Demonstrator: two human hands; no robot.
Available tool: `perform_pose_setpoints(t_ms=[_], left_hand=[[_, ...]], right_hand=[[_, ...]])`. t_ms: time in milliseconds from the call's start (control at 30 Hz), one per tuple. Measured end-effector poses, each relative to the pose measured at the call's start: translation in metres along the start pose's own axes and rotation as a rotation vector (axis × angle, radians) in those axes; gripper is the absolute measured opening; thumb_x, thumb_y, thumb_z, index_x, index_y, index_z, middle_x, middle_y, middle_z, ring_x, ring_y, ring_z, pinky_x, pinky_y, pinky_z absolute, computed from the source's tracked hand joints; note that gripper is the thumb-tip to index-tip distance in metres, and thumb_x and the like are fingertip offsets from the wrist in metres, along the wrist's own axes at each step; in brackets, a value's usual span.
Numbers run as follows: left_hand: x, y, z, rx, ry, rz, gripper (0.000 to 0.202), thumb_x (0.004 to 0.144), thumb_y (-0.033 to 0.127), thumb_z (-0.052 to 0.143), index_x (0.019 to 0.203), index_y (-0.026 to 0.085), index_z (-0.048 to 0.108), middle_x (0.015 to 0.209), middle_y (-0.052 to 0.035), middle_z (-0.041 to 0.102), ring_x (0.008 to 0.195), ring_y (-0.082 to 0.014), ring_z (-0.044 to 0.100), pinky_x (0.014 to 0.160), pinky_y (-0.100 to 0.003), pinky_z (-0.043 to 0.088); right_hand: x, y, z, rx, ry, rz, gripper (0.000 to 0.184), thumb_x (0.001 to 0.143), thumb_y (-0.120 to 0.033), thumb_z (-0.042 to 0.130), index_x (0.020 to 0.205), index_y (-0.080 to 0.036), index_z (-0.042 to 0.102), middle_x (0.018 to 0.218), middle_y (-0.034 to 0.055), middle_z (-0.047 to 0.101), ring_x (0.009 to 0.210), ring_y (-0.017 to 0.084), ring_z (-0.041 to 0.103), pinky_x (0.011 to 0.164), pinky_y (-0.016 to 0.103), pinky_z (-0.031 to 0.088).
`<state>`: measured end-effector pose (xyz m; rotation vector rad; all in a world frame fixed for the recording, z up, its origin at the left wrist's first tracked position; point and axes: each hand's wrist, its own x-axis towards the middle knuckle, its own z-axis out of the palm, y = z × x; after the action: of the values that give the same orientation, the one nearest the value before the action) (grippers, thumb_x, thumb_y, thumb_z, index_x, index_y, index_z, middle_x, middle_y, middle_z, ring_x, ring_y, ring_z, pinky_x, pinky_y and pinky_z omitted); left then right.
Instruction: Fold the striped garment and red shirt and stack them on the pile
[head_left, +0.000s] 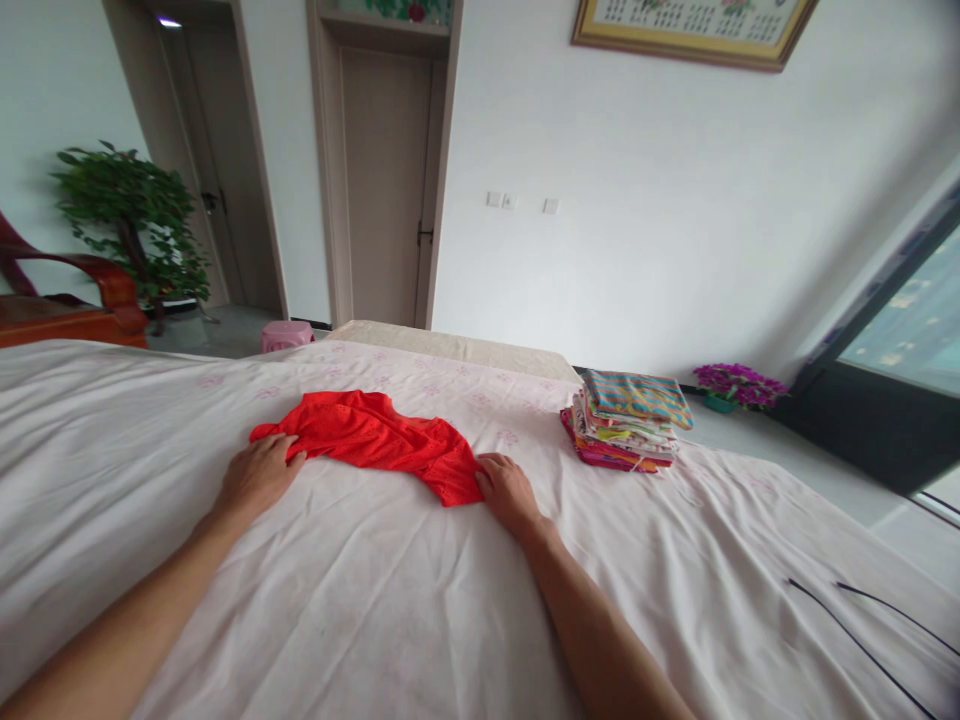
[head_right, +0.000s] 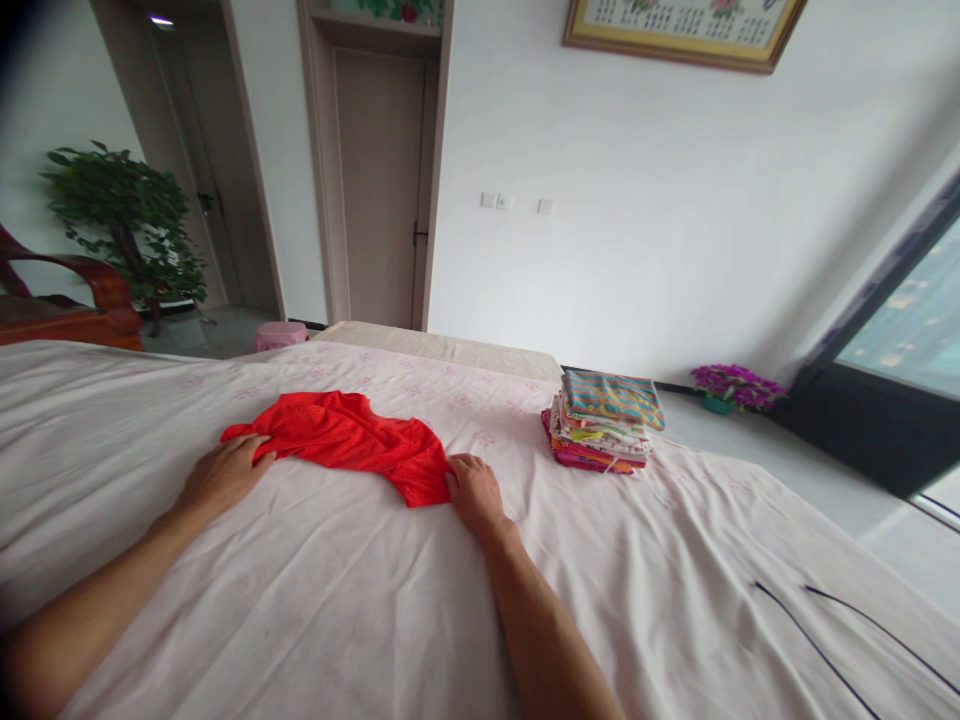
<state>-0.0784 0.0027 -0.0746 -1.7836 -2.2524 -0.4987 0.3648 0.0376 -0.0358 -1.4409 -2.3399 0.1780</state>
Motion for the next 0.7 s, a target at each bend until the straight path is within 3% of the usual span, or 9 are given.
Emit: perform_pose_setpoints(t_ms=[267, 400, 567, 700], left_hand=[[-0.004, 0.002, -0.004, 0.009, -0.002, 0.008, 0.058, 0.090, 0.051, 0.036, 0.126, 0.014, 0.061, 0.133, -0.0170, 0.061, 0.124, -0.0326, 0.056, 0.101, -0.044, 0.042], [0.003, -0.002, -0.021, -0.126, -0.014, -0.101, 0.054, 0.094, 0.052, 0.027, 0.113, 0.020, 0.067, 0.114, -0.0131, 0.072, 0.106, -0.0305, 0.066, 0.091, -0.041, 0.047], [0.048, -0.011, -0.034, -0.369, 0.105, -0.110, 0.043, 0.093, 0.044, 0.035, 0.111, 0.022, 0.067, 0.119, -0.0087, 0.071, 0.106, -0.0271, 0.066, 0.088, -0.035, 0.049], [0.101, -0.009, -0.022, -0.431, 0.015, -0.132, 0.038, 0.088, 0.035, 0.041, 0.110, 0.022, 0.069, 0.116, -0.0072, 0.073, 0.102, -0.0244, 0.069, 0.087, -0.032, 0.050]], right_hand=[[0.001, -0.005, 0.004, -0.010, -0.015, 0.024, 0.035, 0.099, -0.025, 0.042, 0.127, -0.022, 0.063, 0.131, 0.0071, 0.063, 0.120, 0.019, 0.054, 0.104, 0.029, 0.035], [0.004, -0.012, -0.001, -0.042, -0.056, 0.055, 0.033, 0.100, -0.026, 0.041, 0.123, -0.022, 0.064, 0.126, 0.0077, 0.064, 0.117, 0.019, 0.056, 0.101, 0.029, 0.037], [0.029, -0.021, -0.017, -0.070, -0.161, 0.112, 0.033, 0.100, -0.031, 0.039, 0.107, -0.022, 0.070, 0.111, 0.0093, 0.069, 0.105, 0.020, 0.062, 0.089, 0.028, 0.042], [0.069, -0.027, -0.013, -0.045, -0.103, 0.266, 0.036, 0.097, -0.032, 0.041, 0.119, -0.020, 0.068, 0.120, 0.0116, 0.069, 0.109, 0.023, 0.063, 0.089, 0.030, 0.043]])
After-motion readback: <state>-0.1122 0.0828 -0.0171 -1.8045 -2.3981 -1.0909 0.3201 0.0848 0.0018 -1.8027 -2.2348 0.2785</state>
